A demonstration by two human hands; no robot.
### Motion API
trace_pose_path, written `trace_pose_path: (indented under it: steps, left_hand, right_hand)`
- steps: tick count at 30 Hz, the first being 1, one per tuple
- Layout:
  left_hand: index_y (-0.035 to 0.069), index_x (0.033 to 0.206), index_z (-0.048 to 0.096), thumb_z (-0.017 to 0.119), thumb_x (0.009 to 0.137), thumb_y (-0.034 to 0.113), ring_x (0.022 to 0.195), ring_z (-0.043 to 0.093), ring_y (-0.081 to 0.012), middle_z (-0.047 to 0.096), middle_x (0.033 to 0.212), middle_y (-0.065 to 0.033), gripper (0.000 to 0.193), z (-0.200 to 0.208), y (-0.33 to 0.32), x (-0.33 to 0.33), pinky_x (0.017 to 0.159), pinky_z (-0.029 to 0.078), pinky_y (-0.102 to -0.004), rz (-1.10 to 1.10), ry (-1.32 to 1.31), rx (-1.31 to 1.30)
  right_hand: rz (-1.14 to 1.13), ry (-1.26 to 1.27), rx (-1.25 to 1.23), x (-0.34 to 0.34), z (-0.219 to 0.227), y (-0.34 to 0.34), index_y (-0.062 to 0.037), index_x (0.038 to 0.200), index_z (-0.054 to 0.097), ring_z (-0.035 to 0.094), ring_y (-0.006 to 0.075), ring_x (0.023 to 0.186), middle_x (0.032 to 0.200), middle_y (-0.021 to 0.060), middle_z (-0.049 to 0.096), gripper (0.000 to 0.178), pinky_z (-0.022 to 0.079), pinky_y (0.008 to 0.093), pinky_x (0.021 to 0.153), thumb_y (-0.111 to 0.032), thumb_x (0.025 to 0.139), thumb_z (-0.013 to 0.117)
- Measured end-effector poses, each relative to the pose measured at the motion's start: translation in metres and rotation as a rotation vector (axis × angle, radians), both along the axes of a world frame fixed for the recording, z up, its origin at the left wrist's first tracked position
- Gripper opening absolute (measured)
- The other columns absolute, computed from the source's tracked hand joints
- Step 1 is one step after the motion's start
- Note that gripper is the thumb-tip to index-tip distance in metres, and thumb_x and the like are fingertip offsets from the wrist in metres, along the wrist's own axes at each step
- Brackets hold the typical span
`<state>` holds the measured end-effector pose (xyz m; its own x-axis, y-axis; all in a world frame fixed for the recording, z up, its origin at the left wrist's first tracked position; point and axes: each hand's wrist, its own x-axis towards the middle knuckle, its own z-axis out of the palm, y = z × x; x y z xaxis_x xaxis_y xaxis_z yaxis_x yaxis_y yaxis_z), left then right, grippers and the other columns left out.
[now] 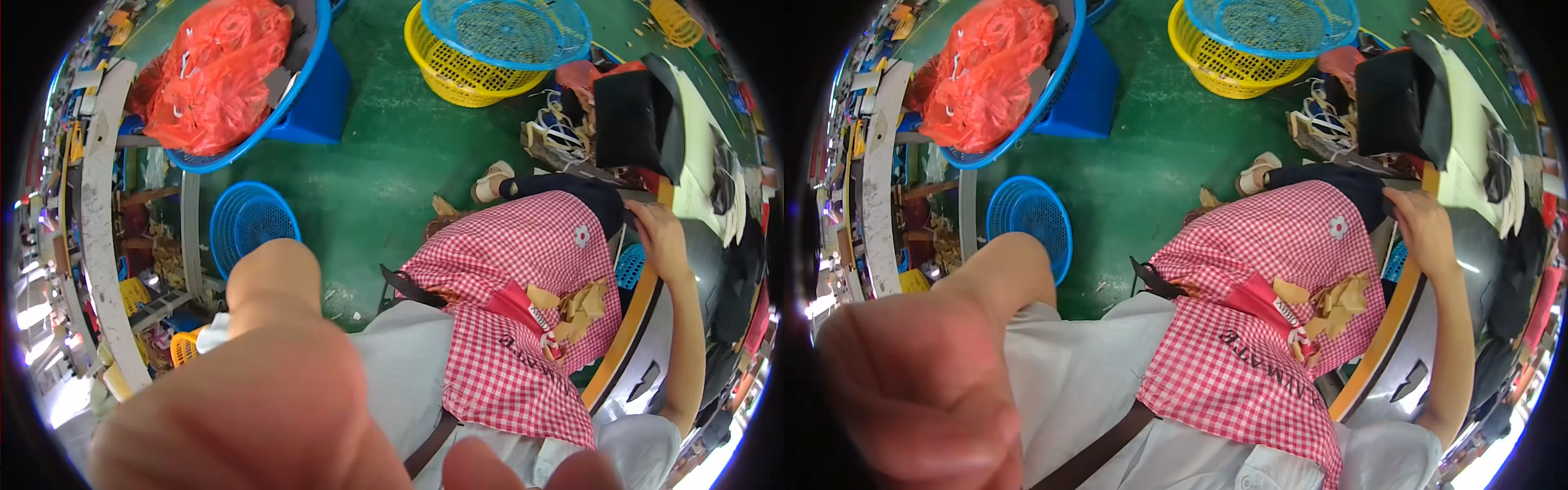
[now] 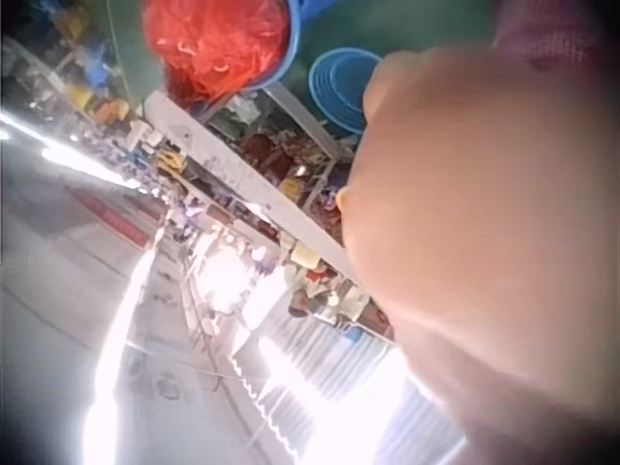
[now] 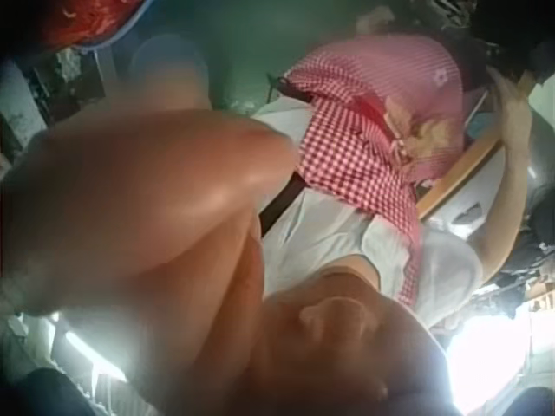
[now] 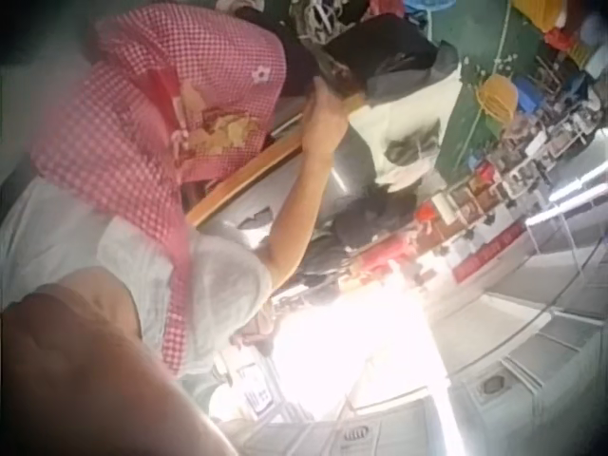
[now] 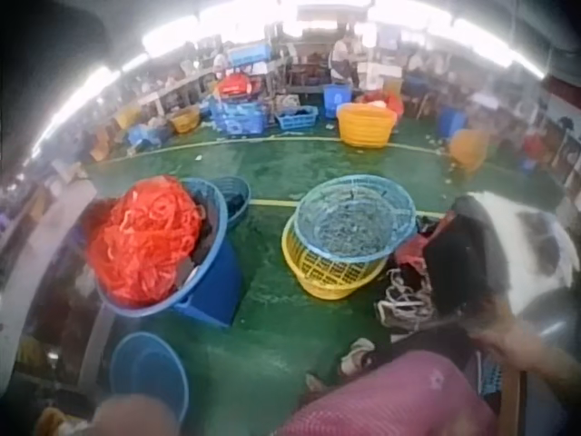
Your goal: The person picks up stacked shoe components from a basket and uses shears to trim the edges of small black pieces before matching them against a larger white component, then secures the trimmed pieces with a rubber band and continues aligning various layered material pieces on the work surface.
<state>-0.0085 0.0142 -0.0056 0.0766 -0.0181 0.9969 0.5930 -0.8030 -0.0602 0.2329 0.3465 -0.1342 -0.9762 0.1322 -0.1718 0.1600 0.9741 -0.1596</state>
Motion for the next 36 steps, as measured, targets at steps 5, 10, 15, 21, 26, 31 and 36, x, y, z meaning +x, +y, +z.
trace_pose_path:
  steps: [5, 10, 15, 21, 26, 31, 36]
  left_hand:
    - [0.011, 0.056, 0.052, 0.062, 0.062, -0.005, 0.037, 0.048, -0.0069, 0.050, 0.047, 0.0061, 0.020, 0.005, -0.095, -0.002, 0.047, 0.038, -0.0112, 0.348, -0.168, -0.242]
    - [0.006, 0.072, 0.056, 0.061, 0.066, 0.004, 0.055, 0.052, -0.0170, 0.054, 0.060, -0.0019, 0.008, -0.016, 0.003, -0.027, 0.054, 0.042, -0.0237, 0.219, -0.038, -0.607]
    - [0.001, 0.088, 0.060, 0.060, 0.070, 0.013, 0.072, 0.057, -0.0271, 0.057, 0.072, -0.0100, 0.022, -0.077, 0.147, -0.048, 0.060, 0.047, -0.0361, 0.089, -0.002, -0.985]
    - [0.006, 0.103, 0.063, 0.058, 0.083, 0.017, 0.079, 0.060, -0.0282, 0.062, 0.084, -0.0104, 0.023, -0.317, 0.242, -0.063, 0.073, 0.048, -0.0387, 0.032, -0.513, -1.498]
    - [0.006, 0.104, 0.065, 0.055, 0.088, 0.031, 0.082, 0.063, -0.0208, 0.066, 0.088, -0.0123, 0.031, -0.428, 0.296, -0.057, 0.077, 0.049, -0.0330, 0.019, -1.001, -1.711]
    - [0.008, 0.107, 0.062, 0.061, 0.076, 0.060, 0.097, 0.058, -0.0208, 0.064, 0.101, -0.0109, 0.061, -0.474, 0.378, -0.070, 0.076, 0.047, -0.0341, -0.559, -1.954, -1.547]
    - [0.006, 0.100, 0.061, 0.057, 0.080, 0.054, 0.066, 0.062, -0.0176, 0.066, 0.083, -0.0087, 0.052, -0.514, 0.403, -0.052, 0.057, 0.048, -0.0310, -0.512, -2.015, -1.451]
  right_hand:
    - [-0.096, -0.069, 0.045, 0.008, 0.003, -0.005, -0.0065, 0.108, 0.058, 0.060, 0.0350, 0.081, 0.092, 0.0154, 0.063, 0.027, 0.046, 0.0415, 0.073, -0.002, 0.082, 0.055]
    - [-0.176, -0.172, 0.045, -0.002, 0.006, -0.006, -0.0067, 0.106, 0.060, 0.062, 0.0349, 0.080, 0.089, 0.0150, 0.065, 0.024, 0.048, 0.0404, 0.070, -0.004, 0.083, 0.056]
    - [-0.237, -0.129, -0.215, -0.013, 0.022, -0.002, -0.0039, 0.094, 0.060, 0.061, 0.0322, 0.072, 0.085, 0.0140, 0.063, 0.020, 0.048, 0.0386, 0.062, 0.001, 0.075, 0.057]
    - [-0.226, -0.073, -0.532, -0.110, 0.073, 0.035, -0.0037, 0.069, 0.055, 0.058, 0.0265, 0.061, 0.070, 0.0095, 0.059, 0.016, 0.044, 0.0341, 0.054, 0.003, 0.055, 0.053]
    - [-0.122, -0.107, -0.337, -0.217, 0.084, 0.135, -0.0052, 0.068, 0.053, 0.050, 0.0310, 0.061, 0.063, 0.0110, 0.049, 0.016, 0.037, 0.0372, 0.056, -0.003, 0.052, 0.056]
    - [0.080, -0.527, -0.185, -0.250, -0.060, 0.262, -0.0037, 0.076, 0.057, 0.056, 0.0358, 0.074, 0.076, 0.0148, 0.057, 0.026, 0.044, 0.0419, 0.067, -0.012, 0.058, 0.074]
    - [0.202, -0.490, -0.298, -0.251, -0.165, 0.300, -0.0026, 0.081, 0.060, 0.058, 0.0360, 0.081, 0.082, 0.0171, 0.060, 0.026, 0.046, 0.0428, 0.072, -0.013, 0.061, 0.073]
